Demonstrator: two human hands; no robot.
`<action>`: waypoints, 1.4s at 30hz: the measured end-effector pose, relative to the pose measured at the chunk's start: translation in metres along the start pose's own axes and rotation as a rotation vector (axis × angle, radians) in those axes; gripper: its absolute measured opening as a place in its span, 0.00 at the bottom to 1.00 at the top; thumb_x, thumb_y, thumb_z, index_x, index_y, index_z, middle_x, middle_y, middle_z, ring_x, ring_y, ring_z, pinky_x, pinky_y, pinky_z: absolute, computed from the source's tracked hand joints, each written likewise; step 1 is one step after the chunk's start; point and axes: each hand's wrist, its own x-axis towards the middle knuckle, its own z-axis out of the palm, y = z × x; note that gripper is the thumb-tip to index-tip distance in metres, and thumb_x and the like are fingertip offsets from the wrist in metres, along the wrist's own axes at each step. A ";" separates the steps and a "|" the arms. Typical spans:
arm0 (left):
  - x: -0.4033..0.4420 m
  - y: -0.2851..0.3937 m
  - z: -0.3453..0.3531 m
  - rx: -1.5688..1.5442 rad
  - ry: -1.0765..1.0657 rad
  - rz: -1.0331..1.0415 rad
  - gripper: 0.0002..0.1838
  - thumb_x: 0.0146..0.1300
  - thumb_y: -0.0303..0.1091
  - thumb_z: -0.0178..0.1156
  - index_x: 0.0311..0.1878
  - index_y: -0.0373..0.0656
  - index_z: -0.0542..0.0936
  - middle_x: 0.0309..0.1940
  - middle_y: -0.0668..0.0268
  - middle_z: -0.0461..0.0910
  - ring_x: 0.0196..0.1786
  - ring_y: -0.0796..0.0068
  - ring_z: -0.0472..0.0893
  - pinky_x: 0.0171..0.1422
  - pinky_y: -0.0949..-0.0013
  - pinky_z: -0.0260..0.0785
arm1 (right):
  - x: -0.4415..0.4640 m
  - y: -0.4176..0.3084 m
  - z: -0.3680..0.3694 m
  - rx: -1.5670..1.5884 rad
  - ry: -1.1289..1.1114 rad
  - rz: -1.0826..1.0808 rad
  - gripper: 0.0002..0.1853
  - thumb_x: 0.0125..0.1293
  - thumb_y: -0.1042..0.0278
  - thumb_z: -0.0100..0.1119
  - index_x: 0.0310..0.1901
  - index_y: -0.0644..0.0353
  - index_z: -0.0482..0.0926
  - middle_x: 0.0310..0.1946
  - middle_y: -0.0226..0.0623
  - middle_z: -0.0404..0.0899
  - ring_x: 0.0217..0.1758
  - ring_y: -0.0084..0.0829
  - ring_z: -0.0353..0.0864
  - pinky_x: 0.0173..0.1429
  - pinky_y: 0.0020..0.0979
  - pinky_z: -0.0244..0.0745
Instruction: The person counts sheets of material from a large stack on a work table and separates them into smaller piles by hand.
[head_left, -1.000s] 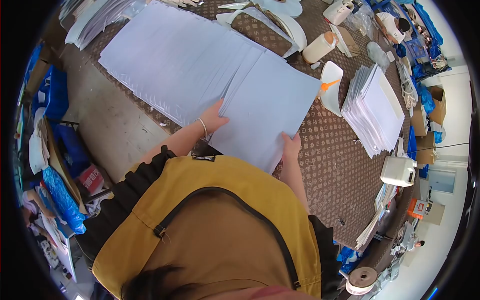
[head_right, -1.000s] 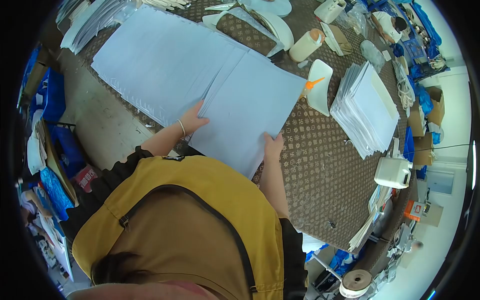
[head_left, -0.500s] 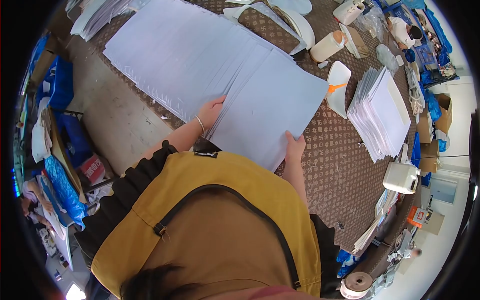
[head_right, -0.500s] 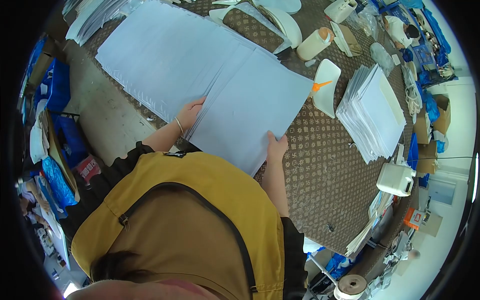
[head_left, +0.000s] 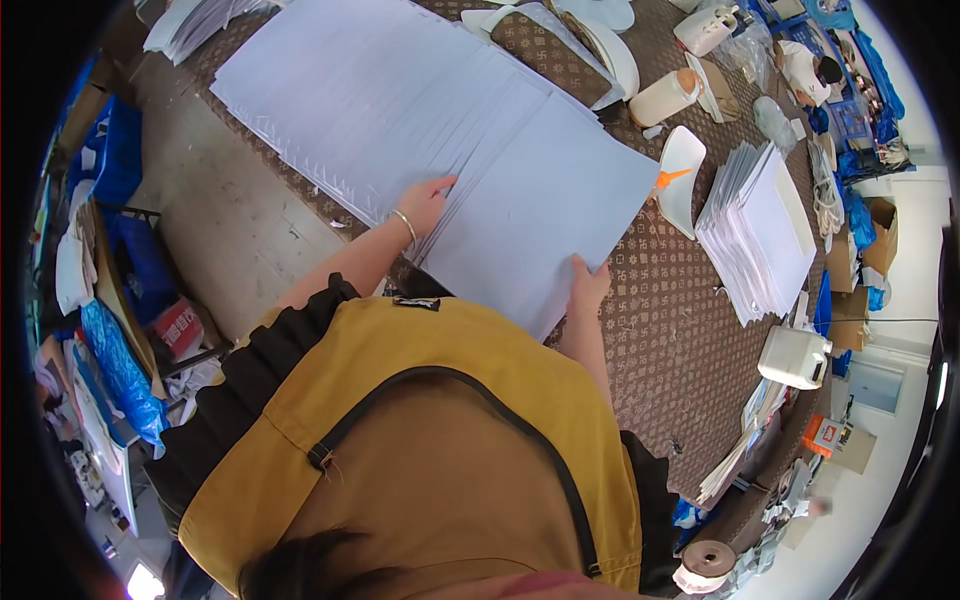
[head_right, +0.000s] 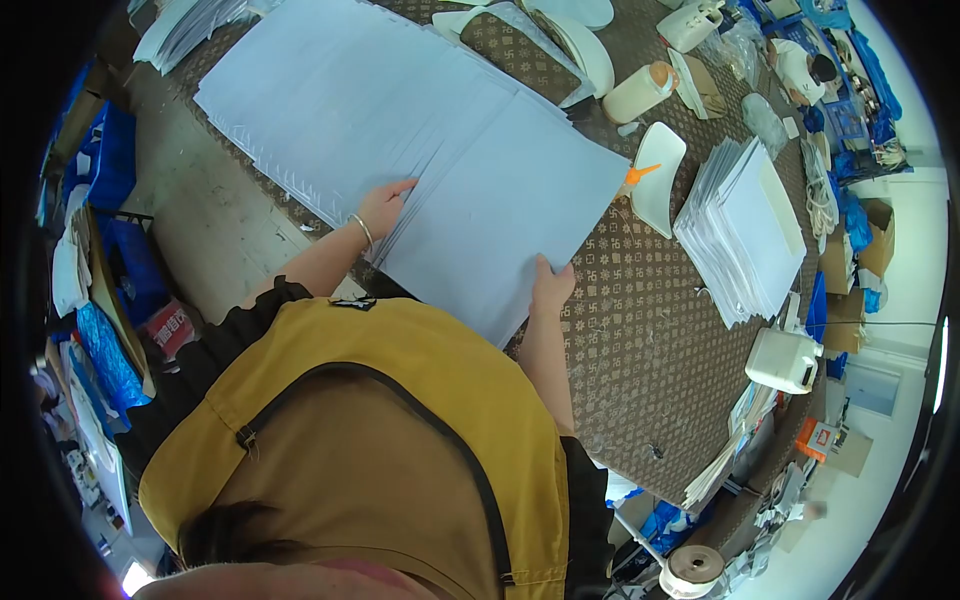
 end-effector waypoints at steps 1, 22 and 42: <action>-0.001 0.008 -0.002 0.070 -0.014 0.001 0.22 0.55 0.27 0.42 0.54 0.45 0.73 0.28 0.54 0.77 0.29 0.64 0.75 0.36 0.65 0.67 | 0.000 0.000 0.000 -0.004 -0.004 -0.002 0.18 0.54 0.77 0.58 0.48 0.68 0.71 0.42 0.39 0.76 0.43 0.29 0.75 0.47 0.29 0.69; -0.025 0.024 0.009 0.681 -0.093 0.434 0.24 0.58 0.39 0.51 0.59 0.44 0.67 0.63 0.62 0.60 0.67 0.62 0.56 0.68 0.55 0.46 | -0.019 0.004 -0.005 -0.603 0.267 -0.249 0.16 0.53 0.66 0.60 0.40 0.67 0.73 0.30 0.43 0.78 0.33 0.38 0.77 0.40 0.34 0.70; -0.019 0.023 0.012 0.581 -0.143 0.320 0.31 0.58 0.45 0.51 0.63 0.44 0.60 0.65 0.60 0.57 0.69 0.61 0.52 0.70 0.53 0.41 | 0.025 0.026 -0.018 -0.519 0.116 -0.274 0.13 0.52 0.68 0.61 0.36 0.66 0.73 0.27 0.34 0.77 0.29 0.26 0.75 0.37 0.27 0.70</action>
